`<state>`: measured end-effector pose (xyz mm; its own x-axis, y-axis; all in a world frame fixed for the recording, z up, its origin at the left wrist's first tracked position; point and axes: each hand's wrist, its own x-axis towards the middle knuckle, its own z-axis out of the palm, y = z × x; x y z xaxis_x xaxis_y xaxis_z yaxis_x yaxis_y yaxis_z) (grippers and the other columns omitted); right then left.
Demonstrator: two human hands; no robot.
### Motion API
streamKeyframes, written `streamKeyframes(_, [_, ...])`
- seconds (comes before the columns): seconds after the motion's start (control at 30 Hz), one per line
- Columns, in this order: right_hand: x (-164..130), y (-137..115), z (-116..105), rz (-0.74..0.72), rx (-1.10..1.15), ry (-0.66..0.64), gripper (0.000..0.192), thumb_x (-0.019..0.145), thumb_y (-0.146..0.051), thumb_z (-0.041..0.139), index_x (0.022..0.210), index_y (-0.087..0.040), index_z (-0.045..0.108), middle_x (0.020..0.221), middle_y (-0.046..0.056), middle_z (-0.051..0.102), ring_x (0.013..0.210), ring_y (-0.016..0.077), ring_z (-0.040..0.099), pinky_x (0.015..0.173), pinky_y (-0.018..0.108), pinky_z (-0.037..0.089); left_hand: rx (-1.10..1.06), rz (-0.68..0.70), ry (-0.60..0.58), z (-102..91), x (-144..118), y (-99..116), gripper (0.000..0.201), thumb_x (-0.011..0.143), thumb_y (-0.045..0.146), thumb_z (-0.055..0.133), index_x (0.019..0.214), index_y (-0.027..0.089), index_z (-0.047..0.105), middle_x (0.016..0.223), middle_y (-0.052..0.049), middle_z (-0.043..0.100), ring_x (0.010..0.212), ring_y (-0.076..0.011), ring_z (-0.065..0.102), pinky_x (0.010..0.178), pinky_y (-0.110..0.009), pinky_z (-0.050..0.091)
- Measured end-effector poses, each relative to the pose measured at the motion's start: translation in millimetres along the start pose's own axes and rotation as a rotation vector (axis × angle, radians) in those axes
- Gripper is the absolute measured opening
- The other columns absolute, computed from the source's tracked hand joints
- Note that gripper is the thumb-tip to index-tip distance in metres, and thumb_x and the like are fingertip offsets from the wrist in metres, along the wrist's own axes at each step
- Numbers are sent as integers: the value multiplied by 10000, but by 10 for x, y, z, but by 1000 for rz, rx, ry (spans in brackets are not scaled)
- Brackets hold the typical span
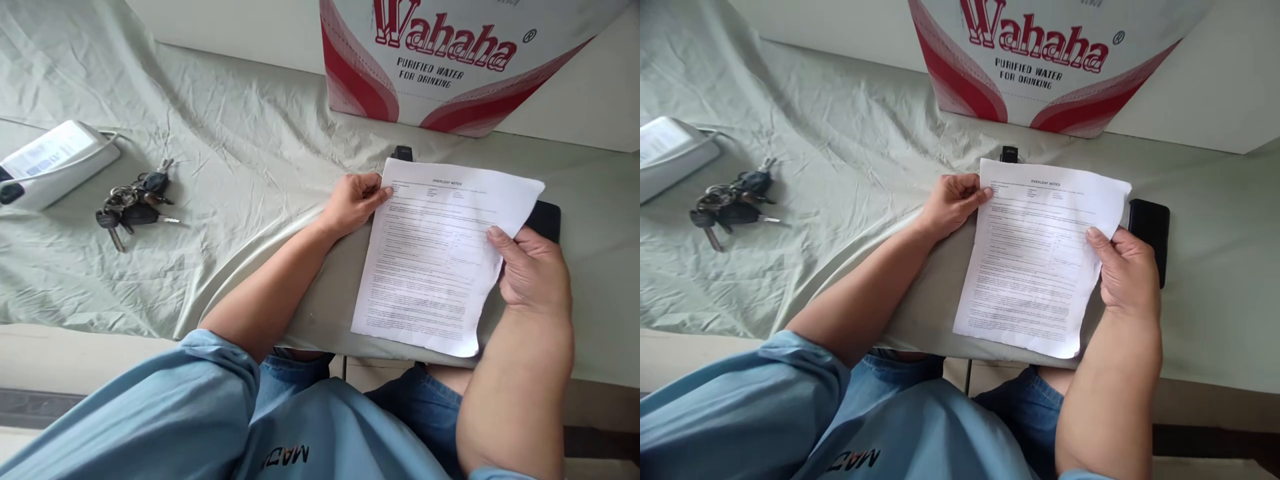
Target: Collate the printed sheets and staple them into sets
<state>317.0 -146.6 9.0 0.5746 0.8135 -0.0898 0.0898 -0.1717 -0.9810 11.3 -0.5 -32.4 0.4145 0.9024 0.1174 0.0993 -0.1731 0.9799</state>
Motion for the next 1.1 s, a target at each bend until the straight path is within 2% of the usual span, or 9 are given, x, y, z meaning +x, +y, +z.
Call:
streamKeyframes(0.07, [18, -3, 26, -50, 27, 27, 548, 663, -590, 1194, 987, -247, 915, 1065, 68, 957, 1186, 342, 911, 1332, 640, 671, 9, -1, 10, -10, 16, -31, 883, 926, 1080, 848, 759, 274, 526, 732, -14, 547, 774, -216, 698, 740, -450, 682])
streamKeyframes(0.17, [68, 6, 74, -96, 64, 82, 604, 611, -511, 1194, 1044, -215, 895, 1116, 82, 939, 1183, 321, 895, 1334, 623, 663, -38, 1, 11, 1, 20, -41, 793, 962, 1020, 879, 942, 243, 723, 884, -53, 739, 969, -285, 834, 827, -470, 744])
streamKeyframes(0.27, [111, 20, 108, -107, 80, 150, 622, 528, -463, 1191, 1004, -211, 879, 1076, 60, 906, 1084, 288, 857, 1261, 604, 691, -109, -3, 16, 29, 9, -27, 768, 1047, 1000, 796, 1061, 233, 780, 1015, -79, 843, 1087, -316, 879, 880, -458, 761])
streamKeyframes(0.4, [96, -4, 77, -191, 4, 175, 469, 586, -473, 1155, 857, -230, 860, 900, 5, 824, 1009, 269, 819, 1218, 572, 696, -153, -6, 27, 53, 19, -51, 778, 1162, 997, 588, 1122, 249, 795, 1047, -75, 858, 1123, -313, 898, 915, -453, 761])
streamKeyframes(0.5, [59, -29, -7, -251, -74, 172, 351, 677, -443, 1104, 812, -233, 857, 845, -2, 792, 1010, 269, 813, 1202, 541, 693, -127, -14, 78, 61, 47, -93, 804, 1176, 1012, 513, 1149, 261, 798, 1053, -77, 828, 1164, -328, 892, 937, -469, 755])
streamKeyframes(0.67, [36, -24, -150, -260, -177, 199, 270, 717, -444, 1030, 799, -246, 865, 834, 9, 789, 988, 289, 809, 1100, 539, 717, -92, 39, 159, 82, 78, -112, 845, 1166, 1044, 479, 1184, 273, 826, 1072, -60, 802, 1233, -334, 878, 989, -466, 740])
streamKeyframes(0.97, [-2, -55, -168, -285, -202, 171, 261, 742, -465, 1024, 873, -260, 929, 867, 28, 851, 1077, 344, 870, 1171, 605, 720, -145, 32, 35, 81, 108, -103, 816, 1102, 1050, 626, 1119, 260, 828, 1056, -65, 855, 1224, -319, 879, 1009, -420, 751])
streamKeyframes(1.1, [-15, -91, -88, -285, -148, 206, 301, 718, -445, 1038, 948, -262, 979, 958, 45, 925, 1041, 334, 866, 1220, 632, 695, -98, 21, 62, 66, 74, -58, 826, 1158, 1022, 536, 1142, 246, 819, 1061, -84, 869, 1193, -324, 895, 1003, -451, 773])
